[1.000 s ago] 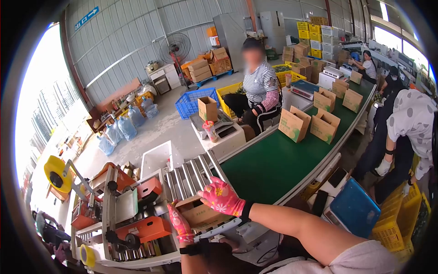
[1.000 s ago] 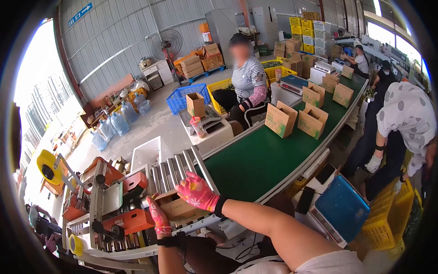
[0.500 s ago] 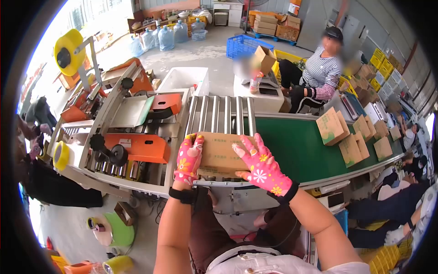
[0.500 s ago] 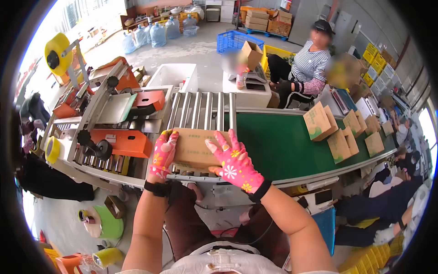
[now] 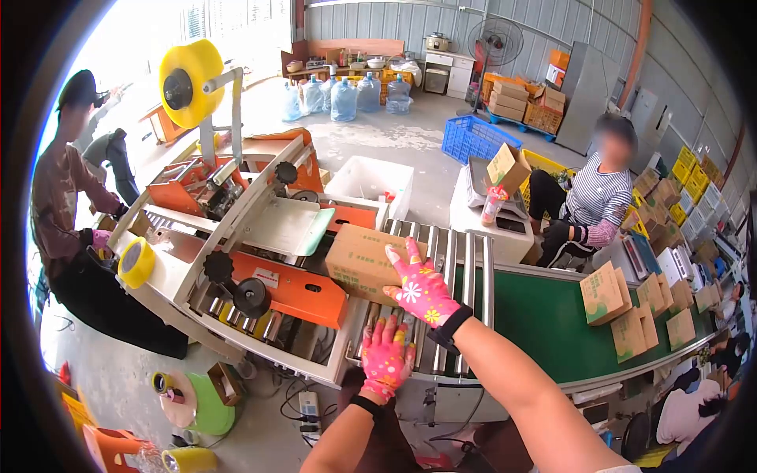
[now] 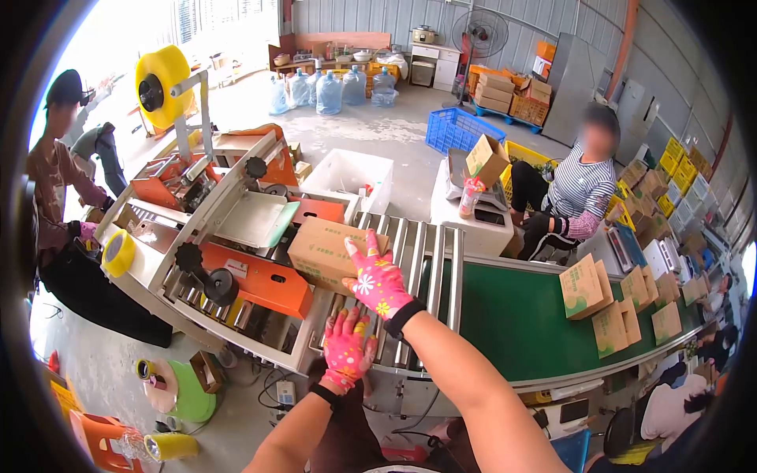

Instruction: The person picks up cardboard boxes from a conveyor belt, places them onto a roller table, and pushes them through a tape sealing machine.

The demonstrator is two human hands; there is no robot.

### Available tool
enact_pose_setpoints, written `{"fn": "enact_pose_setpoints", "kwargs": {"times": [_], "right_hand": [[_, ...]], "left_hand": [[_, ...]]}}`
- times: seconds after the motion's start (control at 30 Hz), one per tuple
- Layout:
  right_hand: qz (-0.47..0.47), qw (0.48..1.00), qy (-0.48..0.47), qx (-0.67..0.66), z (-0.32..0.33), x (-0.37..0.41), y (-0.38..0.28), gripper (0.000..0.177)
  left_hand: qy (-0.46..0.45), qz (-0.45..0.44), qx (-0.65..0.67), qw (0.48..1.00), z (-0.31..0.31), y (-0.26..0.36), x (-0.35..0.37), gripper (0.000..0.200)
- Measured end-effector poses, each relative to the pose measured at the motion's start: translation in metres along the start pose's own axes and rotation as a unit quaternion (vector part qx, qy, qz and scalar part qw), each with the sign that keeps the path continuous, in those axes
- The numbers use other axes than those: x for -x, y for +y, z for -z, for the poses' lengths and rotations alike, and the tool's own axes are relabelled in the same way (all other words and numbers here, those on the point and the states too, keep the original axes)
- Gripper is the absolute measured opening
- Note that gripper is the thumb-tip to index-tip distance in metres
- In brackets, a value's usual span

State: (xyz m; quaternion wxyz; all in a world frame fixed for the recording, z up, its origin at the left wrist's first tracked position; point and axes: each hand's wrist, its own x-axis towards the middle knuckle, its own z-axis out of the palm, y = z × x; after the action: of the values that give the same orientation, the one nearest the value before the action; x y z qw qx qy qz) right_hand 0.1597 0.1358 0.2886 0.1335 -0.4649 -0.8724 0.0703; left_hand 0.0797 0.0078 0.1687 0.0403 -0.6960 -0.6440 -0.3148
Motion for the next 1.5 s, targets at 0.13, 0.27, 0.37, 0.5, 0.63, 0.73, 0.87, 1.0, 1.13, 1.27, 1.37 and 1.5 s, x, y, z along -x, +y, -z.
{"fn": "enact_pose_setpoints", "kwargs": {"times": [0.13, 0.27, 0.37, 0.5, 0.63, 0.73, 0.87, 1.0, 1.13, 1.27, 1.37, 1.5], "right_hand": [[-0.046, 0.999, -0.018, -0.019, -0.018, -0.041, -0.045, 0.084], [-0.035, 0.993, 0.023, -0.11, -0.042, -0.072, -0.071, 0.1], [0.012, 0.935, 0.058, -0.35, -0.086, -0.089, -0.052, 0.105], [0.039, 0.954, -0.193, -0.227, -0.078, -0.027, 0.01, 0.08], [0.073, 0.995, -0.062, 0.042, -0.063, 0.116, 0.07, 0.064], [0.076, 0.992, -0.096, 0.007, -0.044, 0.213, 0.096, 0.075], [0.017, 0.993, -0.097, 0.059, -0.017, 0.284, 0.074, 0.094], [-0.054, 0.997, -0.042, -0.028, -0.037, 0.287, 0.071, 0.091], [-0.057, 0.997, 0.043, -0.028, -0.048, 0.294, 0.071, 0.088], [-0.087, 0.991, -0.005, -0.103, -0.048, 0.292, 0.075, 0.083], [-0.058, 0.974, 0.06, -0.21, -0.061, 0.29, 0.093, 0.065], [-0.099, 0.868, -0.02, -0.487, -0.023, 0.293, 0.15, 0.046]], "left_hand": [[-0.051, 0.05, -0.021, 0.997, 0.0, 0.001, -0.004, 0.05], [-0.038, 0.037, -0.031, 0.998, -0.002, -0.001, -0.001, 0.049], [-0.038, 0.039, -0.013, 0.998, -0.001, -0.001, -0.002, 0.048], [-0.045, 0.065, -0.001, 0.997, -0.001, 0.0, -0.003, 0.046], [-0.055, 0.065, -0.012, 0.996, 0.0, 0.002, -0.001, 0.044], [-0.058, 0.059, -0.023, 0.996, -0.004, 0.003, 0.0, 0.041], [-0.053, 0.048, -0.046, 0.996, -0.009, 0.008, 0.001, 0.038], [-0.083, 0.002, -0.073, 0.994, -0.008, 0.013, 0.003, 0.037], [-0.122, 0.017, -0.102, 0.987, -0.023, -0.004, 0.012, 0.039], [-0.15, 0.032, -0.1, 0.983, -0.007, 0.012, 0.02, 0.041], [-0.197, 0.094, -0.12, 0.968, -0.009, 0.018, 0.013, 0.043], [-0.104, -0.001, -0.117, 0.988, -0.032, 0.044, 0.008, 0.05]]}}
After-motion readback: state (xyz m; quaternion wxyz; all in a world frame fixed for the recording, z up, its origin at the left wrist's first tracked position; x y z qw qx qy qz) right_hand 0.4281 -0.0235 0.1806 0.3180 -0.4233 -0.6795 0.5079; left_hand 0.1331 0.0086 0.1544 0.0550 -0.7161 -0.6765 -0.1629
